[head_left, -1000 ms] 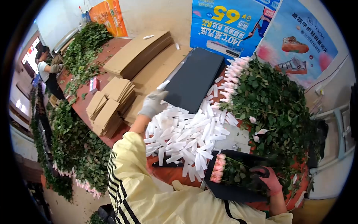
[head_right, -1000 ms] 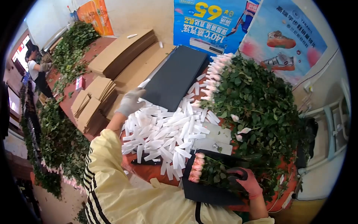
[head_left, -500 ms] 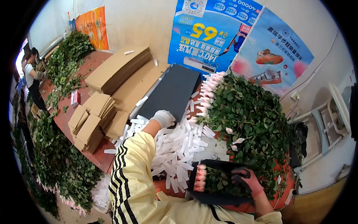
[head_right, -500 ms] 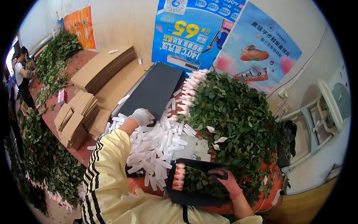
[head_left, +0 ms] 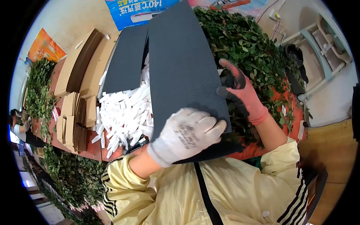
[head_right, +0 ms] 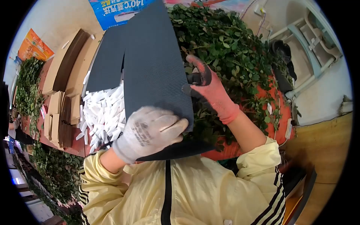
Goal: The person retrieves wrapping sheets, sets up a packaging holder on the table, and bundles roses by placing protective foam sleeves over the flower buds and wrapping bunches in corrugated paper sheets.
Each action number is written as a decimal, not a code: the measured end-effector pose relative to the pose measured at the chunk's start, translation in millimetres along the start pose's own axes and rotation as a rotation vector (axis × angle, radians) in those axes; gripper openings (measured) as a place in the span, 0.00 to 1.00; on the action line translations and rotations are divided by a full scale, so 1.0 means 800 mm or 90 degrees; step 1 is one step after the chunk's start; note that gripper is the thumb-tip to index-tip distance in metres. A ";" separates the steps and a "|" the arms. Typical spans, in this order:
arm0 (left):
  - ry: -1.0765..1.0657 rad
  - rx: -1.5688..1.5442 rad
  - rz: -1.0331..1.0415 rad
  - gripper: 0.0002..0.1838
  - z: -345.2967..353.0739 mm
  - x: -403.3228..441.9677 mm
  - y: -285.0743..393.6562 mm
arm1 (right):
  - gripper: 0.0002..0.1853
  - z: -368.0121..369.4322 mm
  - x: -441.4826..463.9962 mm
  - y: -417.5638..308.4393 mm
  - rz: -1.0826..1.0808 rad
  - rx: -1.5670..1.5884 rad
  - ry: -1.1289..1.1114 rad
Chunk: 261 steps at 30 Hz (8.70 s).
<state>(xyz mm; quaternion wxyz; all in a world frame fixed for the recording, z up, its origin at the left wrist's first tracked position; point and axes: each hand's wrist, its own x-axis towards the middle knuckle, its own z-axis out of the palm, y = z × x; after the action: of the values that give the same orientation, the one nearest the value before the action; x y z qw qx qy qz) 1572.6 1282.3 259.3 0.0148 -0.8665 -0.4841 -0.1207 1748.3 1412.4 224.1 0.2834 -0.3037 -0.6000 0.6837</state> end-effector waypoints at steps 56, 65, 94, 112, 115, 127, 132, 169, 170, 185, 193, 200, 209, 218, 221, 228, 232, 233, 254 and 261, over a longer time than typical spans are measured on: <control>0.081 0.172 -1.174 0.54 0.033 -0.510 -0.327 | 0.25 0.036 0.010 0.243 -0.169 -0.954 -0.721; 0.574 -0.755 -0.729 0.36 0.078 -0.368 -0.182 | 0.26 0.007 0.000 0.321 -0.160 -0.789 -0.681; 0.078 -0.880 -0.732 0.06 0.315 -0.146 -0.059 | 0.24 0.017 0.028 0.234 0.103 -0.143 -0.354; 0.071 -0.836 -0.810 0.12 0.271 -0.133 -0.029 | 0.20 0.006 0.008 0.201 0.195 -0.078 -0.331; 0.071 -0.794 -0.787 0.12 0.286 -0.137 -0.033 | 0.19 -0.004 0.021 0.242 0.226 -0.165 -0.253; -0.004 -0.684 -0.767 0.13 0.269 -0.135 -0.039 | 0.18 0.048 0.018 0.184 0.304 -0.623 -0.140; -0.059 -0.716 -0.783 0.14 0.268 -0.132 -0.041 | 0.19 0.045 0.019 0.191 0.346 -0.634 -0.170; -0.231 -0.120 -0.118 0.34 0.216 -0.080 -0.044 | 0.21 0.044 0.018 0.162 0.442 -0.554 -0.256; -0.239 -0.108 -0.112 0.33 0.218 -0.081 -0.043 | 0.21 0.041 0.011 0.162 0.444 -0.553 -0.250; -0.388 -0.114 -0.083 0.14 0.194 -0.042 -0.047 | 0.18 0.069 -0.111 0.141 -0.121 -1.030 -0.546; -0.224 -0.120 -0.073 0.28 0.221 -0.094 -0.054 | 0.22 0.060 -0.034 0.086 -0.002 -0.869 -0.722; -0.109 -0.233 -0.125 0.23 0.233 -0.119 -0.072 | 0.33 0.043 0.011 0.191 -0.100 -0.908 -0.505; -0.146 -0.550 -0.658 0.26 0.247 -0.117 -0.071 | 0.33 0.041 0.011 0.214 0.038 -0.906 -0.615; -0.108 -0.536 -0.642 0.23 0.264 -0.120 -0.071 | 0.33 0.041 0.005 0.222 -0.012 -0.850 -0.570; -0.138 -0.534 -0.666 0.22 0.257 -0.116 -0.070 | 0.33 0.048 0.004 0.229 -0.026 -0.849 -0.549; -0.107 -0.526 -0.661 0.25 0.256 -0.118 -0.070 | 0.32 0.054 0.003 0.212 -0.047 -0.908 -0.549; -0.119 -0.414 -0.646 0.25 0.233 -0.127 -0.067 | 0.34 0.053 0.000 0.203 -0.041 -0.914 -0.542; -0.107 -0.282 -0.594 0.25 0.228 -0.126 -0.072 | 0.34 0.052 0.004 0.198 -0.059 -0.913 -0.535; -0.072 -0.226 -0.539 0.20 0.187 -0.093 -0.051 | 0.35 0.037 0.006 0.206 -0.119 -0.892 -0.520; 0.098 -0.251 -0.033 0.19 0.063 -0.002 -0.059 | 0.32 0.015 0.026 0.228 -0.183 -0.732 -0.572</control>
<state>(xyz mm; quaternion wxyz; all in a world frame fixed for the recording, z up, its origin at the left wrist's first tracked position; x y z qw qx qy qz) 1541.7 1313.4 205.7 -0.1211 -0.8279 -0.4710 -0.2795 1721.7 1398.3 42.5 -0.1065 -0.0136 -0.9551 0.2763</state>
